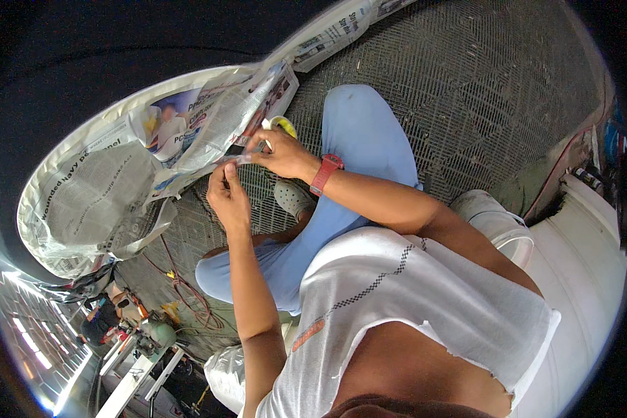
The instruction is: The person covers the hood of a black car with newspaper sheets, securing them with masking tape. They smooth the paper over the surface and apply tape to the edges to hold the newspaper in place.
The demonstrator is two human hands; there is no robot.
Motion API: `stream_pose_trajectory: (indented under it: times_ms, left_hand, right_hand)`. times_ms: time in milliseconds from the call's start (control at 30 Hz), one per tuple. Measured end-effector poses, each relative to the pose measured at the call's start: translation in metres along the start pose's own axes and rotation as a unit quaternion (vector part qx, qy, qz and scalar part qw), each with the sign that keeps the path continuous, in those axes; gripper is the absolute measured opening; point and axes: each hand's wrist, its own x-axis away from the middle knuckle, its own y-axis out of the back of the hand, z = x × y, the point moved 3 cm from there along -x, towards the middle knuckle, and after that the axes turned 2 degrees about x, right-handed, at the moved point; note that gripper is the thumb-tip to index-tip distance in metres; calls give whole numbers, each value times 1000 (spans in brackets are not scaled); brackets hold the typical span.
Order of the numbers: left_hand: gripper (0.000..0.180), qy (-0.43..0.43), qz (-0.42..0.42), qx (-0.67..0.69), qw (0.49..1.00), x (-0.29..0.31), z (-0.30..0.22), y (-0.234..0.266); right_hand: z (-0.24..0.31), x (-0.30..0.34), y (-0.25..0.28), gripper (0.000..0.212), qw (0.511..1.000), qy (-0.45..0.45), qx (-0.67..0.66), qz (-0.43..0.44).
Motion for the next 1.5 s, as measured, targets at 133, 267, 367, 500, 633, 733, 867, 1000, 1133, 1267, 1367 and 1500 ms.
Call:
stream_pose_trajectory:
  times_ms: [133,267,367,500,633,733,867,1000,1133,1267,1367,1500]
  left_hand:
    - [37,-57,49,-112,991,-8,-14,2]
    - [38,-138,47,-210,967,-9,-31,28]
    - [38,-108,59,-234,964,0,-25,69]
    - [37,-86,69,-300,948,35,3,118]
    - [36,-97,67,-372,921,67,24,144]
    - [35,-83,52,-367,925,81,42,154]
    - [31,-62,22,-306,950,85,60,143]
    - [29,-29,-2,-277,960,70,54,137]
    - [28,-25,5,-240,970,52,56,133]
    - [28,-31,15,-217,976,23,62,122]
    - [31,-29,56,-160,985,-5,79,108]
    - [37,-22,127,-202,971,-33,83,85]
  right_hand:
    - [-21,-4,-5,16,998,-5,-31,-46]
    - [-42,-32,11,11,940,-26,-29,-338]
    - [-65,-65,40,16,883,-82,-179,-425]
    - [-68,-89,64,22,884,-71,-159,-433]
    - [-59,-91,81,30,894,-28,-3,-446]
    - [-54,-90,87,32,894,-25,77,-440]
    - [-51,-98,89,32,890,10,100,-445]
    - [-62,-108,95,45,886,-1,84,-455]
    - [-94,-118,109,68,870,-76,84,-479]
    - [-118,-126,116,75,888,-93,7,-450]
    - [-122,-119,112,62,871,-118,69,-472]
    - [-89,-97,96,45,899,-181,-56,-396]
